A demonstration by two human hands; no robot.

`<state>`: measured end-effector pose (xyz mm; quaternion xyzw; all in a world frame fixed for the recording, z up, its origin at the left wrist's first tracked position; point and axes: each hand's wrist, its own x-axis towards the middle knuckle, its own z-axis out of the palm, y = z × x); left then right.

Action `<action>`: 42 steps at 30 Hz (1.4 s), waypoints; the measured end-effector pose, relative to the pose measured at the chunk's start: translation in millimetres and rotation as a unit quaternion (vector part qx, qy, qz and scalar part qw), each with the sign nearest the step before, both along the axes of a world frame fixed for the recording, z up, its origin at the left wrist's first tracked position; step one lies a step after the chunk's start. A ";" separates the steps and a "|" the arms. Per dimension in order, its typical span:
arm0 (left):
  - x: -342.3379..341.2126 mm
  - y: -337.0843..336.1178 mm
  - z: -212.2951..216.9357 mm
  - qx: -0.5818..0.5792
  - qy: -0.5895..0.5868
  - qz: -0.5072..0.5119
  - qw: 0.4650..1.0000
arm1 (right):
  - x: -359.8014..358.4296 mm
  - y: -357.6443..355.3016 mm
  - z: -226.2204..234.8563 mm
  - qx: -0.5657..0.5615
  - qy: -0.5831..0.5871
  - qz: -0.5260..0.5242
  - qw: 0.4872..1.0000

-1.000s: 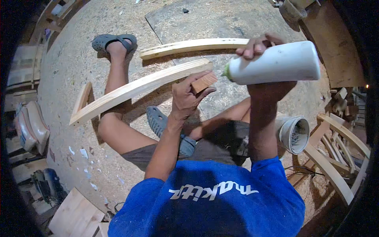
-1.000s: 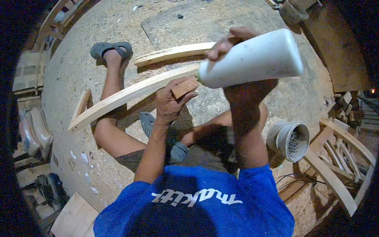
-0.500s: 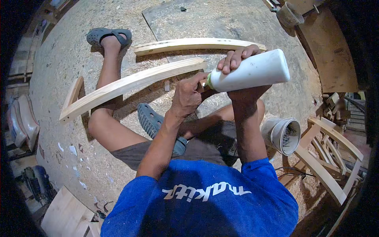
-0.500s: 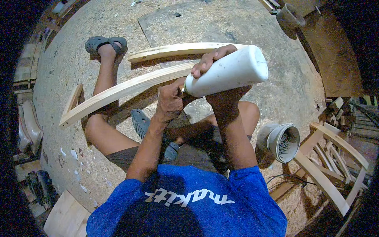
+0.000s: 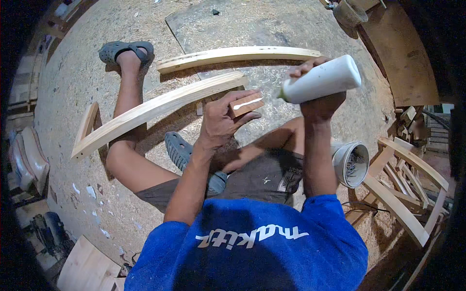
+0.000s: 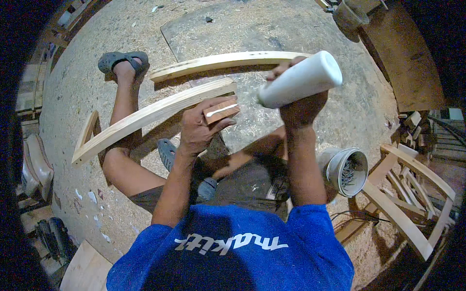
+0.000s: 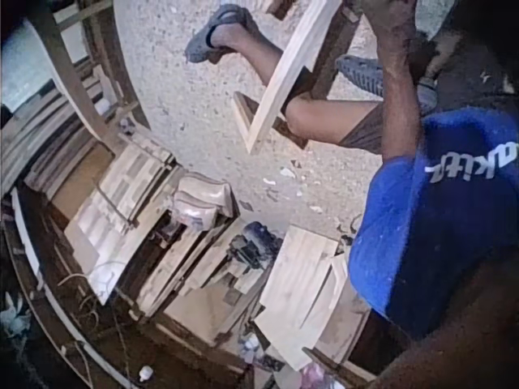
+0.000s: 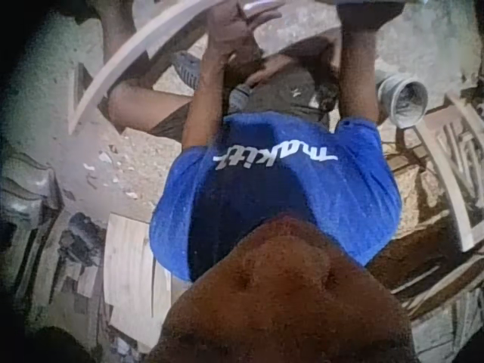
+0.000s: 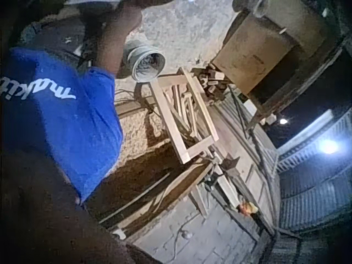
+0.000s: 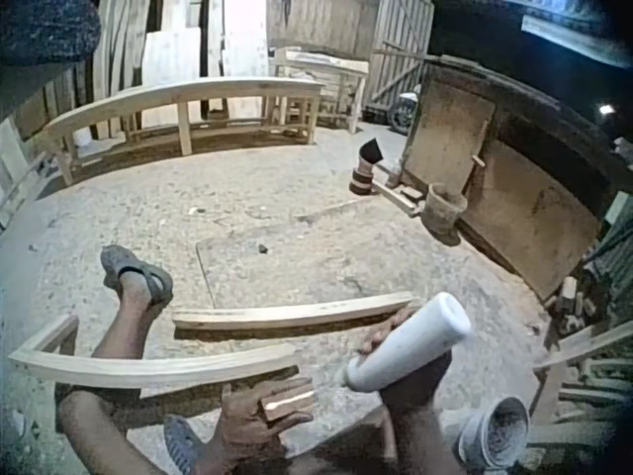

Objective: Apply glue to wooden pieces and hammer nails to assemble a rectangular wood frame.

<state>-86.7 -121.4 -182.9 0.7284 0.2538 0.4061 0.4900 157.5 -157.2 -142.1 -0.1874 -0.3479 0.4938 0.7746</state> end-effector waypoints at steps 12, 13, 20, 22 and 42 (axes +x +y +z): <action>-32.2 -3.3 4.1 -0.108 0.002 0.003 0.994 | 298.0 -87.6 -103.5 -0.482 -0.855 0.180 0.069; -28.1 -3.7 4.2 -0.090 -0.001 -0.003 0.996 | 311.3 -95.2 -114.0 -0.464 -0.871 0.155 0.038; -8.4 -1.2 14.4 -0.120 0.032 -0.031 0.992 | 328.0 -87.5 -111.9 -0.501 -0.856 0.121 -0.032; -3.0 0.6 17.3 -0.135 0.043 -0.035 0.989 | 295.3 -72.5 -88.5 -0.451 -0.889 0.077 0.010; 16.3 122.5 -88.6 0.157 0.621 0.032 0.767 | 67.4 -96.9 -66.9 -0.268 -0.501 -0.205 0.797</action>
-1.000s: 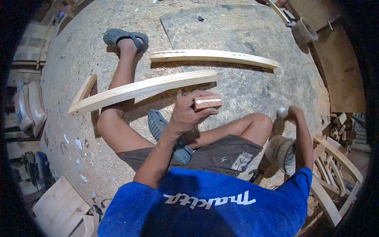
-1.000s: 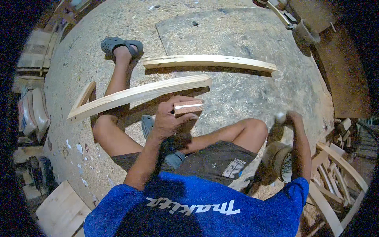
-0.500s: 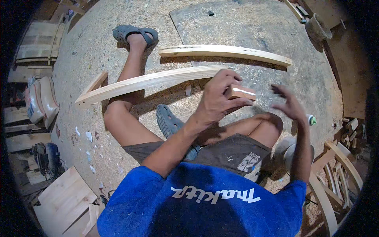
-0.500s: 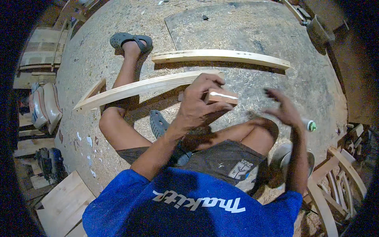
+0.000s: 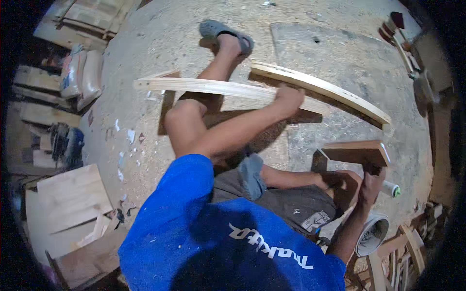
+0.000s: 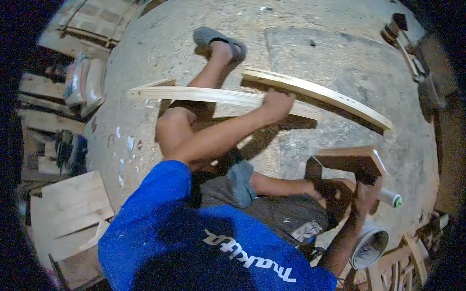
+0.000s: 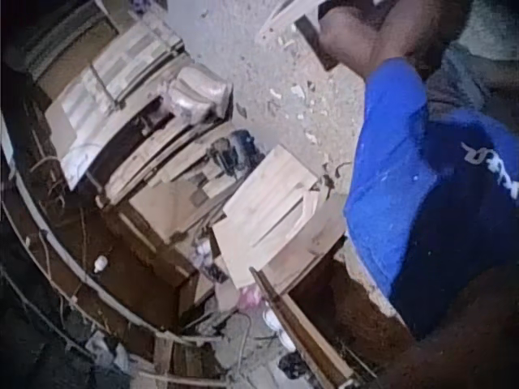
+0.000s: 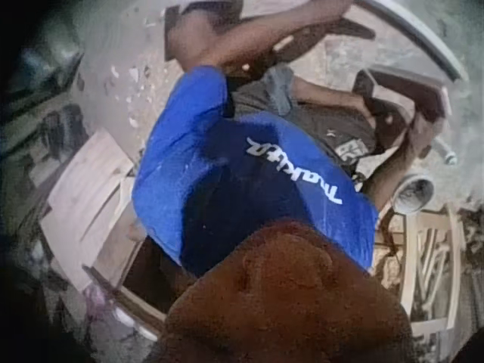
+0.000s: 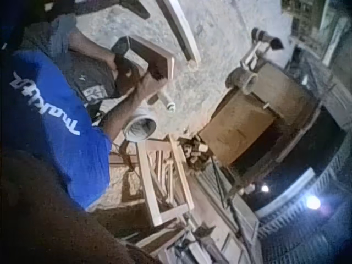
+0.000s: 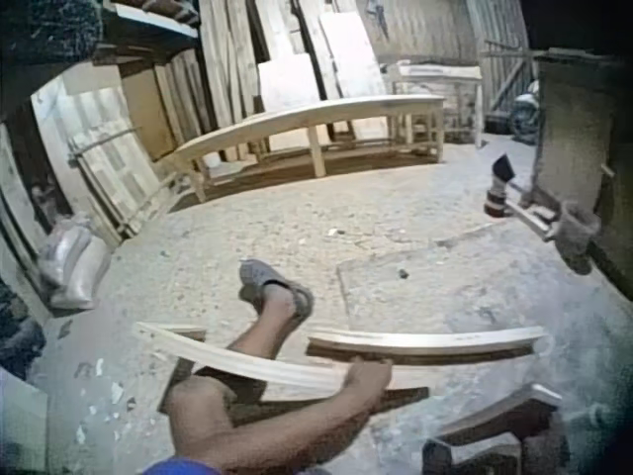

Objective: Apply glue to wooden pieces and hammer nails to assemble a rectangular wood frame.

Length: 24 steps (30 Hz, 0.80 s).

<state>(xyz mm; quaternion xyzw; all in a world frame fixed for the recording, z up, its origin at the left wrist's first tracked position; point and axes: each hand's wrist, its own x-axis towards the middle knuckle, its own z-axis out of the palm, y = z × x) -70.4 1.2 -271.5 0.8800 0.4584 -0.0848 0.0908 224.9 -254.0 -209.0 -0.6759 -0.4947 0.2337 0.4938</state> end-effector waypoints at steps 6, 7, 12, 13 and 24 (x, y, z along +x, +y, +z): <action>-15.2 36.5 30.3 0.066 -0.058 -0.092 0.992 | -19.3 18.3 -2.5 -0.009 0.055 0.036 0.998; -17.9 45.2 51.7 0.072 -0.054 -0.075 0.993 | -24.7 25.3 -0.6 0.013 0.106 0.074 0.992; -53.6 77.9 179.2 -0.064 -0.065 -0.078 0.993 | -58.6 69.1 18.4 0.004 0.060 0.162 0.985; -60.9 78.0 200.9 -0.046 -0.105 -0.124 0.986 | -66.7 78.7 22.2 0.004 0.040 0.186 0.982; -23.7 54.3 258.3 -0.050 -0.119 -0.178 0.976 | -91.9 135.1 15.4 0.009 0.077 0.177 0.981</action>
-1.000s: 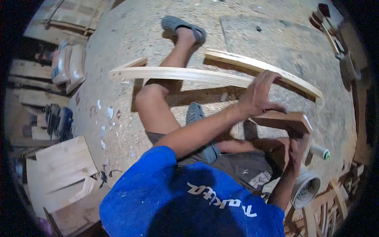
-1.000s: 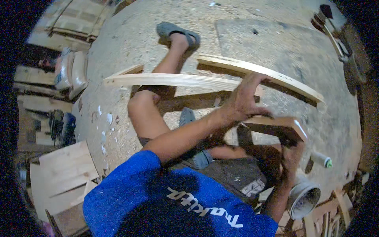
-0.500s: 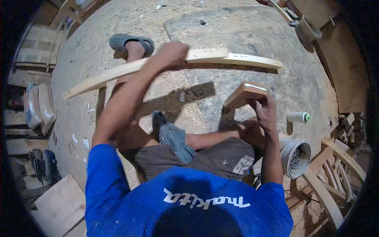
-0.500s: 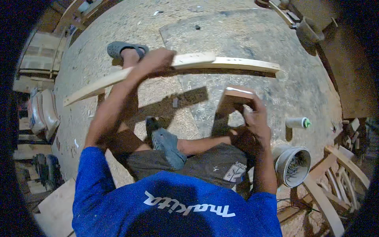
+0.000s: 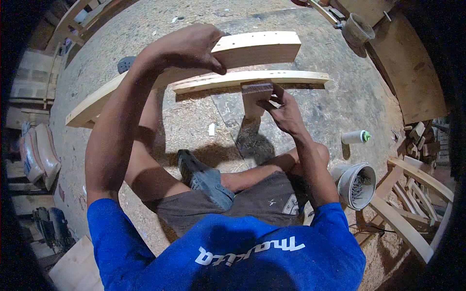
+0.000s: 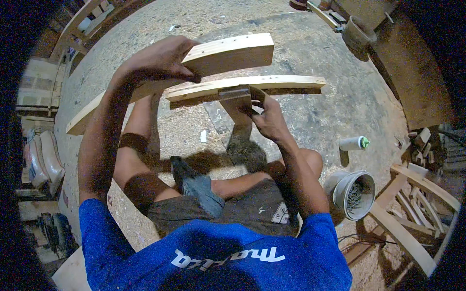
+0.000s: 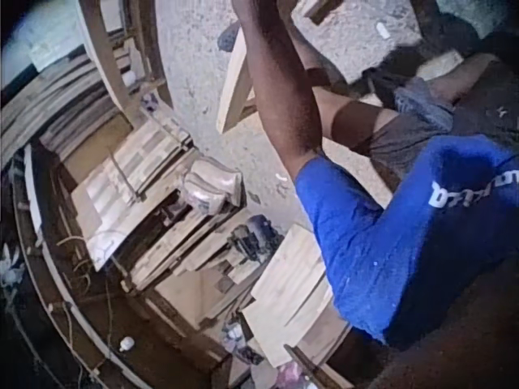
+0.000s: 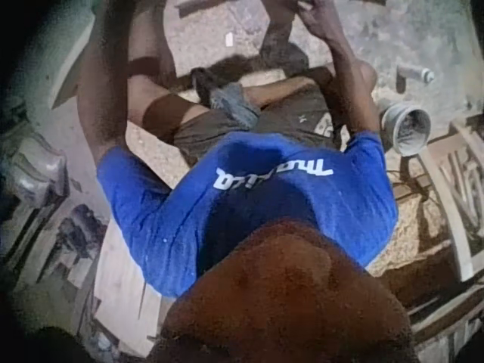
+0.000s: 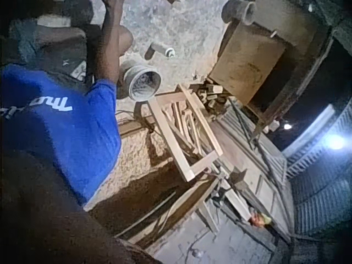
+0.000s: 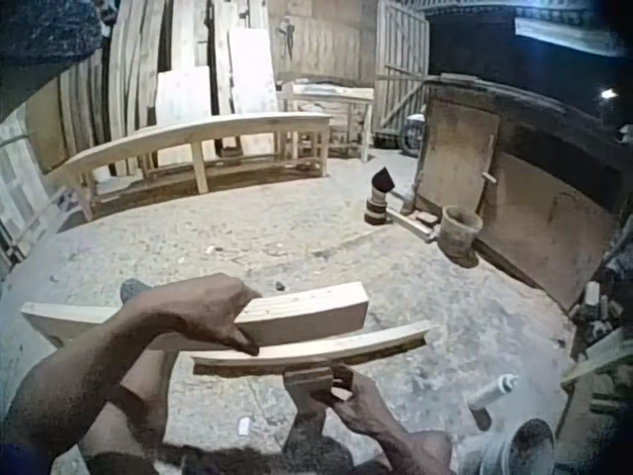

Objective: Apply glue to wooden pieces and hammer nails to assemble a rectangular wood frame.

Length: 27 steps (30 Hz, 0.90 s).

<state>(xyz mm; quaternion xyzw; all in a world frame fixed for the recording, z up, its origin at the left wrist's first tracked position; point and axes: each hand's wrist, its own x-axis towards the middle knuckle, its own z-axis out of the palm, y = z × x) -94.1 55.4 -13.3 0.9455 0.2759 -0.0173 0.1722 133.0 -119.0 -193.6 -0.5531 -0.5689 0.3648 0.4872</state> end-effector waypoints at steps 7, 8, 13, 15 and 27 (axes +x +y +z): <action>8.5 18.4 -13.9 -0.044 -0.007 -0.021 0.999 | -12.6 23.7 -6.0 -0.038 -0.030 -0.006 0.999; 8.0 20.9 -15.9 -0.072 -0.016 -0.017 0.997 | -16.5 26.8 -6.0 -0.036 0.003 0.004 0.999; 9.0 28.8 -23.8 -0.059 -0.041 -0.025 0.997 | -25.2 35.8 -5.5 -0.059 0.039 -0.012 0.997; 12.7 28.1 -28.1 -0.073 -0.028 -0.022 0.997 | -22.9 37.9 -6.5 -0.066 0.060 -0.020 0.996; 17.3 8.2 -43.6 -0.016 -0.099 -0.040 0.994 | -11.6 38.8 -13.9 -0.043 0.046 -0.008 0.998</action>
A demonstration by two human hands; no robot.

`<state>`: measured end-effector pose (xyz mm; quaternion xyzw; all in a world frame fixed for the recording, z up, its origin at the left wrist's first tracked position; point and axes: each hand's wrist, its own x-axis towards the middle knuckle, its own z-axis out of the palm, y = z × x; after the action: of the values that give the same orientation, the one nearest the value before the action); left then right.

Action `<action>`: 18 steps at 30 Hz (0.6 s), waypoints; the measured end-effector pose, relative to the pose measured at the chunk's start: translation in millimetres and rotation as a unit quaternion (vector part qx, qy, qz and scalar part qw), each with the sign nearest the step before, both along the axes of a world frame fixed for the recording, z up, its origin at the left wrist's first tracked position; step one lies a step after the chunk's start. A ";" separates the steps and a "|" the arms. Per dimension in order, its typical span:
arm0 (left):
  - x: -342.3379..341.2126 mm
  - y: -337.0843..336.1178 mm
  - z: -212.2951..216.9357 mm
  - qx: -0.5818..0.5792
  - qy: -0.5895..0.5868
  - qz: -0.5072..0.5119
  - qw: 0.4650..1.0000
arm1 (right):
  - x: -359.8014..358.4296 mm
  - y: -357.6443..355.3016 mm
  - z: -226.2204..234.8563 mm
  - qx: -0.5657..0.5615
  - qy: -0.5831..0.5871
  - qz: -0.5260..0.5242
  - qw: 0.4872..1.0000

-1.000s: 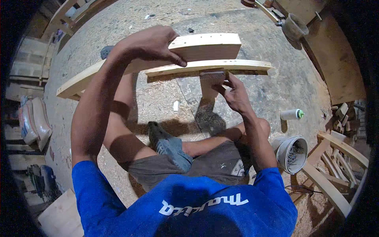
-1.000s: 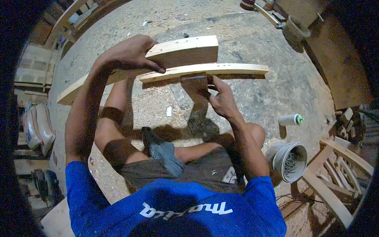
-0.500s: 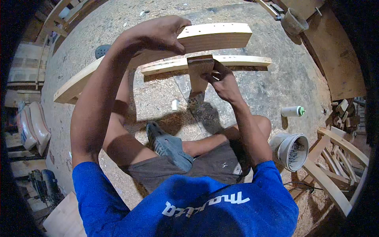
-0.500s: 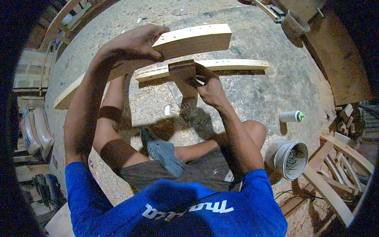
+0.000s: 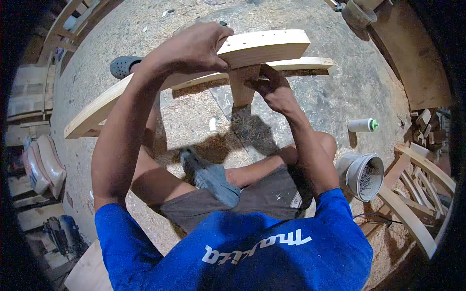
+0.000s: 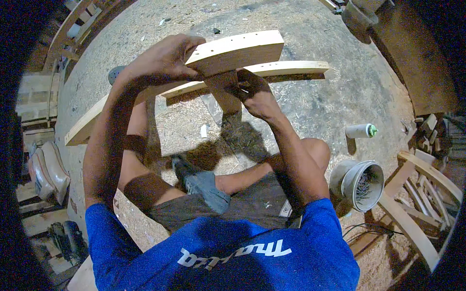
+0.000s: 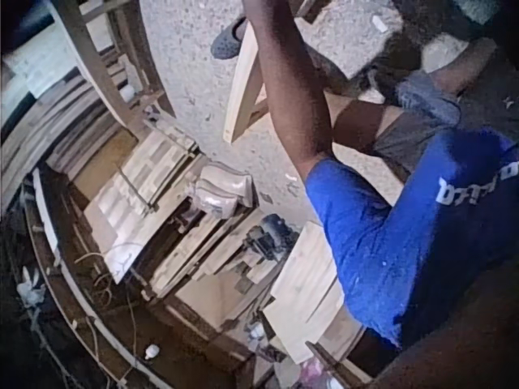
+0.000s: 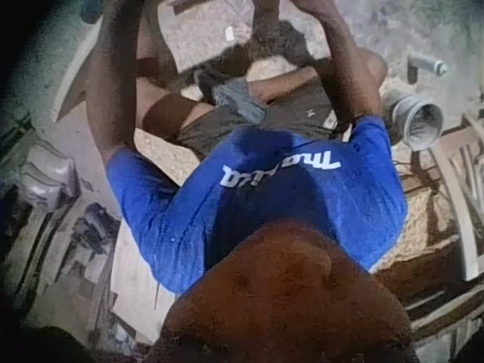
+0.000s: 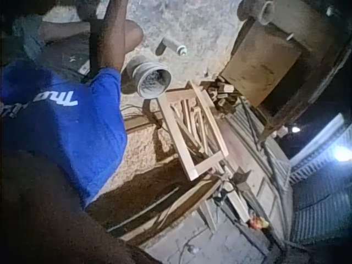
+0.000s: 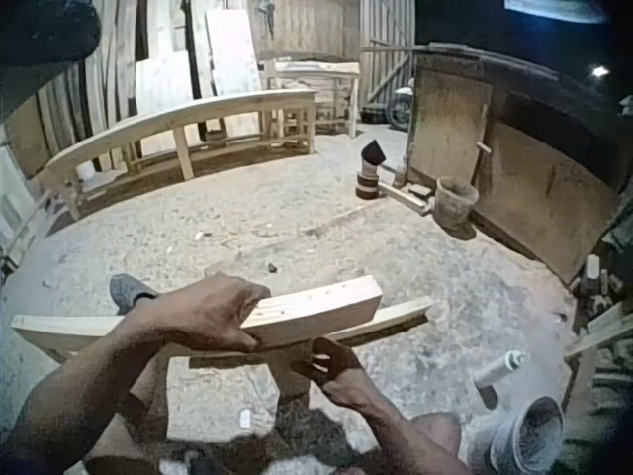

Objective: Apply glue to wooden pieces and hammer nails to assemble a rectangular wood frame.

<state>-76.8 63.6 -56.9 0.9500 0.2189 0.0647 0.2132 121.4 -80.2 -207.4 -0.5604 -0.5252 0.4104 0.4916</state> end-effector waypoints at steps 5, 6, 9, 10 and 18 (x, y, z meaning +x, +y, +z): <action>3.3 -1.7 -2.2 0.003 0.010 -0.005 1.000 | 2.2 0.6 -1.9 -0.024 -0.003 0.025 0.999; 3.7 -1.9 -2.7 -0.011 0.018 -0.003 1.000 | 2.6 1.0 -4.5 -0.024 0.013 0.021 0.999; 4.9 -2.7 -3.6 0.015 0.032 -0.009 0.999 | 3.8 1.8 -16.0 -0.010 0.037 0.009 0.999; 4.9 -3.1 -3.8 0.012 0.034 -0.010 0.999 | 4.1 1.9 -20.6 0.004 0.044 0.001 0.999; 6.6 -14.8 -8.9 0.069 0.061 0.002 0.996 | 8.8 4.3 -40.9 0.000 0.058 0.009 0.998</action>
<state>-70.2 48.8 -65.8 0.9641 0.2285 0.0215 0.1336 130.2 -76.0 -248.3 -0.5305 -0.5009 0.4466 0.5179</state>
